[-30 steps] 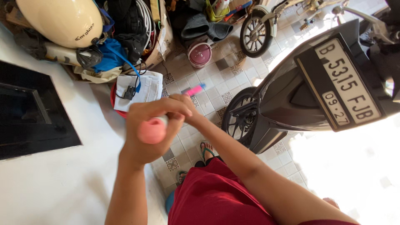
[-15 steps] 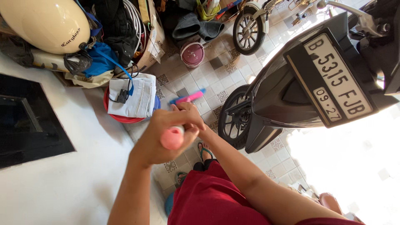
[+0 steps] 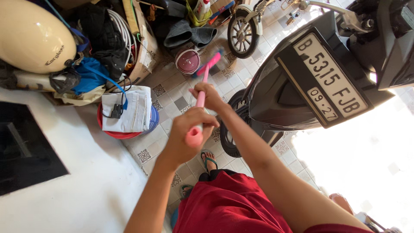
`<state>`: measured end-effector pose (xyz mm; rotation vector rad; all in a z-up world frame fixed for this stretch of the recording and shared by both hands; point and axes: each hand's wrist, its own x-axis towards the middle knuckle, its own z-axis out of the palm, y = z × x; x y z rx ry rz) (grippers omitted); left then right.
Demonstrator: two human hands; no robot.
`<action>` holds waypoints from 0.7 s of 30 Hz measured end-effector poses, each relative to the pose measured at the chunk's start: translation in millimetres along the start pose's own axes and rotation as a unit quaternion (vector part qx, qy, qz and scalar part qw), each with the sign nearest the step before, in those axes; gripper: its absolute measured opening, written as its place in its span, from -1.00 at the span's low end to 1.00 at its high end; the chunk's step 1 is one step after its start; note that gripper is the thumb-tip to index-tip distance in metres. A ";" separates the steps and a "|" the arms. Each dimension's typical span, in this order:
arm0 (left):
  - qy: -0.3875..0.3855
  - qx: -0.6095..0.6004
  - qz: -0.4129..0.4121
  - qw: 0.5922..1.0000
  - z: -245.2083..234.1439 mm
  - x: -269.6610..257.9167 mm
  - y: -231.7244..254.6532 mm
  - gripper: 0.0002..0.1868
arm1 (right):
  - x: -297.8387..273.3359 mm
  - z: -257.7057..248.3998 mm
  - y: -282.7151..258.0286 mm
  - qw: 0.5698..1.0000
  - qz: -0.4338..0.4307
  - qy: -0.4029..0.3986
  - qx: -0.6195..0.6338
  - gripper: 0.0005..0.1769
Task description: The person sweeps the tiled floor with a pink broom, moving around a laundry basket and parked motorcycles.
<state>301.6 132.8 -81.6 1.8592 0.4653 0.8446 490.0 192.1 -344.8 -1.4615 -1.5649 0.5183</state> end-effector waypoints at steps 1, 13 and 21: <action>-0.008 -0.003 0.008 1.000 14.4 2.3 -15.6 -0.88 | -0.1 -9.5 20.4 1.000 -0.014 -0.011 0.006 -0.57; -0.226 -0.040 -0.058 0.971 16.6 28.4 -12.2 -0.81 | -70.0 0.8 -30.2 0.954 0.205 0.206 0.080 -0.60; -0.181 -0.083 0.015 0.980 -15.7 31.9 38.4 -0.88 | -57.3 -17.2 -61.5 0.984 0.142 0.095 0.045 -0.62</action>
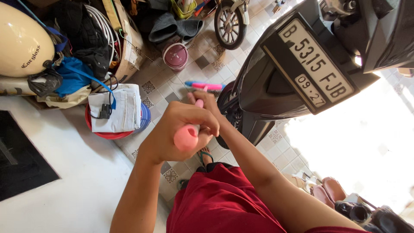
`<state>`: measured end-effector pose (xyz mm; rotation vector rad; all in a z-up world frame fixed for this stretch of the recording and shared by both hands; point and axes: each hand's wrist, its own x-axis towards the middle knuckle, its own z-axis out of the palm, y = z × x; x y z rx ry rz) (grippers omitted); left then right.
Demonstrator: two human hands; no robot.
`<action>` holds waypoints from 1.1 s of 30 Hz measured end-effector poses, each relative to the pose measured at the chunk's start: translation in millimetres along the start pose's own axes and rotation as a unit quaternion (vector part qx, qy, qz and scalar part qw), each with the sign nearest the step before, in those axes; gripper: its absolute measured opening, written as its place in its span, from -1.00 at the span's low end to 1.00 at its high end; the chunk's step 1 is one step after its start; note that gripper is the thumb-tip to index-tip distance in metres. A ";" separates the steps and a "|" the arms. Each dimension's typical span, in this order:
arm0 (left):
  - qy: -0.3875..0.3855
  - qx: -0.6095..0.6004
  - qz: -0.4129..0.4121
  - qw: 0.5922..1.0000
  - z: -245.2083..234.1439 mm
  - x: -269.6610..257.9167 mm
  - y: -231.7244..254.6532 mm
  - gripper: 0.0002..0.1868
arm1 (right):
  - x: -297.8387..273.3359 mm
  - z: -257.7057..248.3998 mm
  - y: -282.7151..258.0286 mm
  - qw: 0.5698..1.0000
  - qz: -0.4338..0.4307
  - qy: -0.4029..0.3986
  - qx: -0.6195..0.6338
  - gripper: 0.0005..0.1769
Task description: The person sweeps the tiled floor with a pink broom, moving around a laundry basket and parked motorcycles.
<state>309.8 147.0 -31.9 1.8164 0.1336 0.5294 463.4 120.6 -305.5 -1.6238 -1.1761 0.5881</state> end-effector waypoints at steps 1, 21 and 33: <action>0.005 0.011 0.003 1.000 0.7 -1.0 -3.4 -0.88 | 3.8 -0.3 9.4 1.000 0.012 0.009 0.018 -0.63; 0.162 0.115 -0.083 0.977 -5.0 -163.4 54.8 -0.87 | -132.1 144.6 -26.1 0.997 -0.045 -0.006 0.069 -0.80; 0.169 0.039 -0.044 0.984 14.4 -251.1 137.8 -0.85 | -256.1 125.7 -149.0 0.992 0.048 -0.109 0.027 -0.77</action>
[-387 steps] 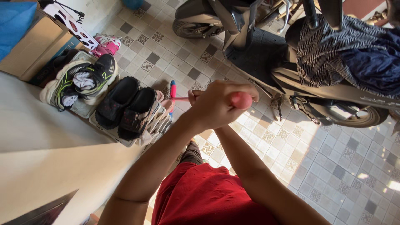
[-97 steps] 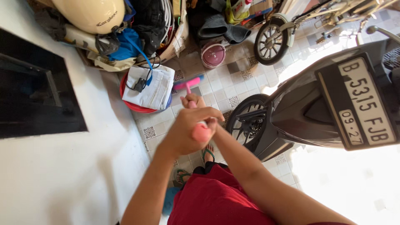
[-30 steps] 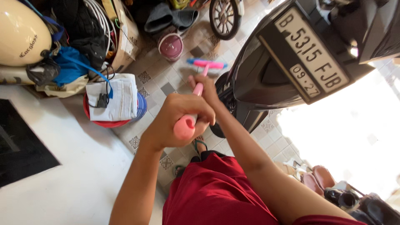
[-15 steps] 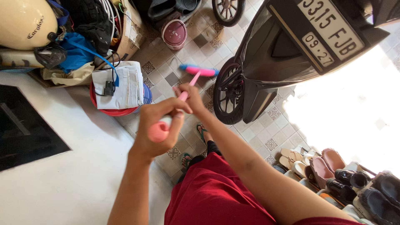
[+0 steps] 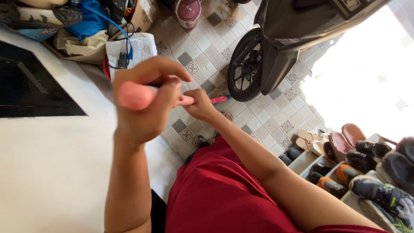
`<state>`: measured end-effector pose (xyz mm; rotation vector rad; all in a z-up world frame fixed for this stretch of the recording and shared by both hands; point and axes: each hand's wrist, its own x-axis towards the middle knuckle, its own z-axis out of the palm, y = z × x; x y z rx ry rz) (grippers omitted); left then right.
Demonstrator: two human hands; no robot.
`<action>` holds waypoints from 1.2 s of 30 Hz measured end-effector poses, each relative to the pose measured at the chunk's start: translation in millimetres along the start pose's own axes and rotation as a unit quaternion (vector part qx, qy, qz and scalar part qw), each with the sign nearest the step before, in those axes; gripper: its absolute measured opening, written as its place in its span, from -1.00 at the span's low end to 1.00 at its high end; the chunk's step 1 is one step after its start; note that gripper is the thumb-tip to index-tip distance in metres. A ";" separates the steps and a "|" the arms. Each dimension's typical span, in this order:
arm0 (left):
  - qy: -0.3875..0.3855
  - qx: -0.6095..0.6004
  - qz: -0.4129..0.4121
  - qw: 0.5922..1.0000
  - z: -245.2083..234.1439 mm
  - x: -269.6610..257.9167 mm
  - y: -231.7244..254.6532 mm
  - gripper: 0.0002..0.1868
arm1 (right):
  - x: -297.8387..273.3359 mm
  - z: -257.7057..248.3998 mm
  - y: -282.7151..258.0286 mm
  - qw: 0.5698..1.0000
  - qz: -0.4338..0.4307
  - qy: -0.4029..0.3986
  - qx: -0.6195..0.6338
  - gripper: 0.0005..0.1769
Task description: The person sweeps the tiled floor with a pink broom, moving around a laundry basket and parked motorcycles.
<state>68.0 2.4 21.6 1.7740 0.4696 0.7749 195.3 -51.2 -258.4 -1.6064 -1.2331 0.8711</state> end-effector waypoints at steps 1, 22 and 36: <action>0.008 0.001 0.009 1.000 0.3 -3.1 7.5 -0.84 | -1.0 3.1 -3.0 0.999 0.005 0.015 -0.028 -0.74; -0.119 0.019 0.115 0.986 206.1 19.6 6.5 -0.86 | -118.8 -182.9 -6.0 0.926 -0.090 -0.029 0.365 -0.50; -0.071 -0.108 0.057 0.990 304.6 20.4 76.1 -0.74 | -196.2 -193.4 108.1 0.967 -0.165 0.113 0.155 -0.78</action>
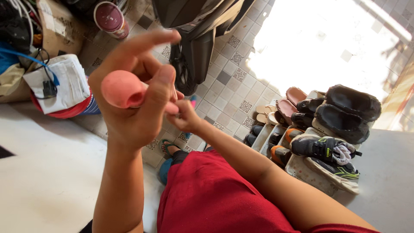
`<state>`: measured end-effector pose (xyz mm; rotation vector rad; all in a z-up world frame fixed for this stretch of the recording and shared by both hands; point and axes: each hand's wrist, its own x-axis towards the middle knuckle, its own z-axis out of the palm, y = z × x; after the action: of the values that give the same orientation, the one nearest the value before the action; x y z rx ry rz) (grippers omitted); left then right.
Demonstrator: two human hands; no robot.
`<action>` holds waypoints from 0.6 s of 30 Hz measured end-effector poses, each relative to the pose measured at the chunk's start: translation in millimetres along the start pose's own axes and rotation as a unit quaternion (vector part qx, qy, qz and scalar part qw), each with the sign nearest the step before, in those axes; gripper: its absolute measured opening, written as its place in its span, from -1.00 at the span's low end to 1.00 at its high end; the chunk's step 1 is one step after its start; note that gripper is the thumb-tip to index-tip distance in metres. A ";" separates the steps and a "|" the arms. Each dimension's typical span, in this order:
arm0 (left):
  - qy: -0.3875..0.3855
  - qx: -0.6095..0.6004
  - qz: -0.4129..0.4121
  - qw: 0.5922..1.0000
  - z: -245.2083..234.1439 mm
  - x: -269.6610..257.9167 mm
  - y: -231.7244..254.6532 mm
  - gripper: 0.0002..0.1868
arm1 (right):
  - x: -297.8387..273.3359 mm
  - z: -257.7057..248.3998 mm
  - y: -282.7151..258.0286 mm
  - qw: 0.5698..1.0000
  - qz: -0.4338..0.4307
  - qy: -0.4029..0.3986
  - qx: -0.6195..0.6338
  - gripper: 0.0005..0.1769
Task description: The person sweeps the tiled floor with a pink broom, moving around a laundry basket and parked motorcycles.
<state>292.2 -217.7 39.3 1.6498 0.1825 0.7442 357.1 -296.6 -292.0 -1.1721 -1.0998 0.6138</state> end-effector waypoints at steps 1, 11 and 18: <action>-0.021 -0.037 -0.009 0.999 7.0 2.8 -1.0 -0.68 | -3.7 -0.7 -3.2 0.999 0.051 -0.012 0.003 -0.72; -0.135 0.059 -0.022 0.989 97.6 10.3 -46.9 -0.74 | 2.1 -90.6 -35.0 0.998 0.042 0.030 0.047 -0.82; -0.130 0.036 0.040 0.990 127.0 15.7 -77.8 -0.76 | 27.7 -189.4 -34.0 0.992 0.058 -0.016 -0.113 -0.84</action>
<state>397.6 -296.7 -32.1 1.8143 -0.0438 0.5798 535.3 -361.8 -249.8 -1.4329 -1.1562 0.6110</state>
